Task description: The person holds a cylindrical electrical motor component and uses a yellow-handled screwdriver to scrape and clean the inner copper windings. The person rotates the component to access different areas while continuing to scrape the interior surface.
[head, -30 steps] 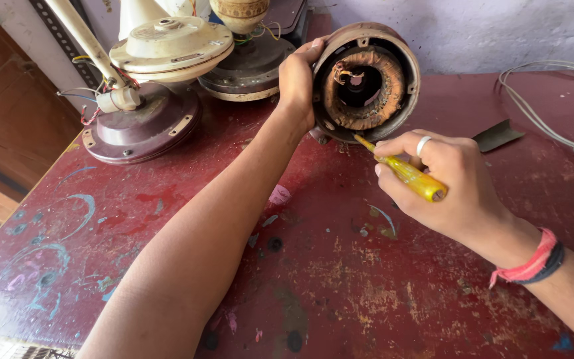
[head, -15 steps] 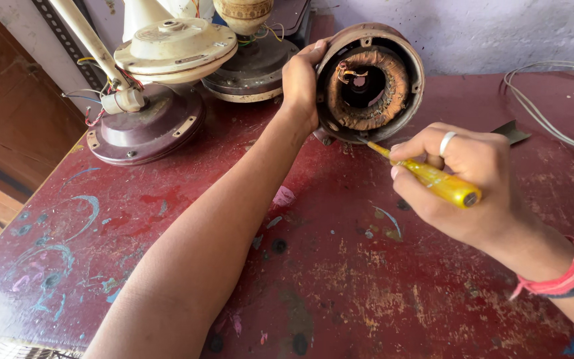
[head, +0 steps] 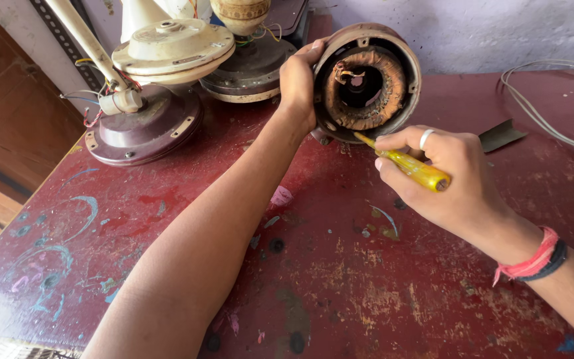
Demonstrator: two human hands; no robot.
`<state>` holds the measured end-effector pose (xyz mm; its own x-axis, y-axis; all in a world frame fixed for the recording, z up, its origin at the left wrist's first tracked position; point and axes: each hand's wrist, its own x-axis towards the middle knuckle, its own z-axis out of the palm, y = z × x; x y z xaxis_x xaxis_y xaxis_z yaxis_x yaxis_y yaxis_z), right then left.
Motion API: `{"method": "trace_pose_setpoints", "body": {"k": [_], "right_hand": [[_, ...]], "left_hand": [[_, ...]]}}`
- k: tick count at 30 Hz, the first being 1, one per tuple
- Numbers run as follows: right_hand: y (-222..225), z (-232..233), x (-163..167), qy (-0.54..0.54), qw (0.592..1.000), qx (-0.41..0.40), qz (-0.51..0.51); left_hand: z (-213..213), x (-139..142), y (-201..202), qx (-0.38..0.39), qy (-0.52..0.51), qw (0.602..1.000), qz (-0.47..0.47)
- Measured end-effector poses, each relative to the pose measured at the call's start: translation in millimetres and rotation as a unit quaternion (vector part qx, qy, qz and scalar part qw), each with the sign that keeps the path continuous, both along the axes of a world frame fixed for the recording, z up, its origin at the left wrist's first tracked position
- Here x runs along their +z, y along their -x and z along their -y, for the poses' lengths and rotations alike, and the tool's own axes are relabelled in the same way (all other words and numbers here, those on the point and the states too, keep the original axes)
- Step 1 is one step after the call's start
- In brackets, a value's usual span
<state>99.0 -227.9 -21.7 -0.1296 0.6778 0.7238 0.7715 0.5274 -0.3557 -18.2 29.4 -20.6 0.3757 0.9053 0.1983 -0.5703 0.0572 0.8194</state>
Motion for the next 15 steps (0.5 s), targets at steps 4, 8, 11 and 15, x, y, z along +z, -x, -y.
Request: {"method": "trace_pose_setpoints", "body": {"k": [4, 8, 11, 15], "right_hand": [[-0.7, 0.7, -0.2, 0.011, 0.999, -0.019, -0.032], [-0.1, -0.3, -0.5, 0.003, 1.000, 0.008, -0.030], [0.3, 0.5, -0.2, 0.026, 0.999, -0.002, -0.031], [0.6, 2.5, -0.3, 0.007, 0.999, -0.006, -0.041]], "left_hand": [[1.1, 0.8, 1.2, -0.003, -0.015, 1.000, 0.012], [-1.2, -0.7, 0.6, -0.010, -0.004, 1.000, 0.028], [-2.6, -2.2, -0.7, -0.025, -0.004, 0.999, 0.038], [-3.7, -1.9, -0.9, -0.008, -0.022, 0.999, 0.025]]}}
